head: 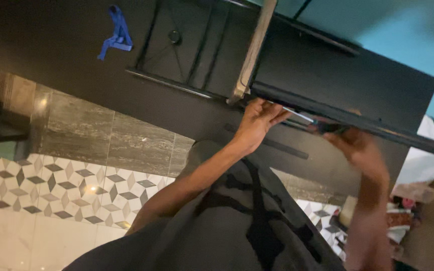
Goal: The person uses a screwdriver to attach metal bars to a wooden tabletop, tightening screws at multiple points. The person repeatedly positions and secures the bars, then briefly retrieves another screwdriver from a nearby shelf before continuing to fasten the bars to the tabletop.
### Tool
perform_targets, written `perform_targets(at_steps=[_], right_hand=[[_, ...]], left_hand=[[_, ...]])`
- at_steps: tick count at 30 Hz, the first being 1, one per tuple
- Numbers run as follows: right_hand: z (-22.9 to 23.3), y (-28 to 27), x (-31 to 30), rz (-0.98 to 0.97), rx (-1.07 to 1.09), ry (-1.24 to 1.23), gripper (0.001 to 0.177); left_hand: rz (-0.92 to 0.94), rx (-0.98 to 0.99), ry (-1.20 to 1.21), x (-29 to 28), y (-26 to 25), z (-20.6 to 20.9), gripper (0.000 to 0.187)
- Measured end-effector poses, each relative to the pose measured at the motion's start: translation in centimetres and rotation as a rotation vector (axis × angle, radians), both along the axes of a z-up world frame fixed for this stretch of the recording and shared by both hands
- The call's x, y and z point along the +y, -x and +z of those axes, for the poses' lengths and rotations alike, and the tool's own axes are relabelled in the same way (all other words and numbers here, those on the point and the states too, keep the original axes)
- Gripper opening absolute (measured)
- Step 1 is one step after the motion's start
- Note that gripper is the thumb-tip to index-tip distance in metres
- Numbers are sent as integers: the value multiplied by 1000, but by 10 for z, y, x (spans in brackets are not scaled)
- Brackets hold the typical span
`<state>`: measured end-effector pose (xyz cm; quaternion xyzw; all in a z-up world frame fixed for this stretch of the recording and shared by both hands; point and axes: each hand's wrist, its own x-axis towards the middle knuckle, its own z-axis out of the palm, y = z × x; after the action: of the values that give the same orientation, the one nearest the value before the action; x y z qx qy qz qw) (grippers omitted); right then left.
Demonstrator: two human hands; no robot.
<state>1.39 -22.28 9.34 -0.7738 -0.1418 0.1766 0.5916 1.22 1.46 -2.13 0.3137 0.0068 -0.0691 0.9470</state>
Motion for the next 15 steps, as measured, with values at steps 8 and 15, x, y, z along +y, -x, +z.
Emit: perform_targets(at_steps=[8,15], right_hand=[[-9,3,0,-115,39,192,35],[-45,15,-4,-194,-272,175,28]], left_hand=[[-81,-51,-5,6,-2,8,18],[-102,-26,7,8,-4,5,16]])
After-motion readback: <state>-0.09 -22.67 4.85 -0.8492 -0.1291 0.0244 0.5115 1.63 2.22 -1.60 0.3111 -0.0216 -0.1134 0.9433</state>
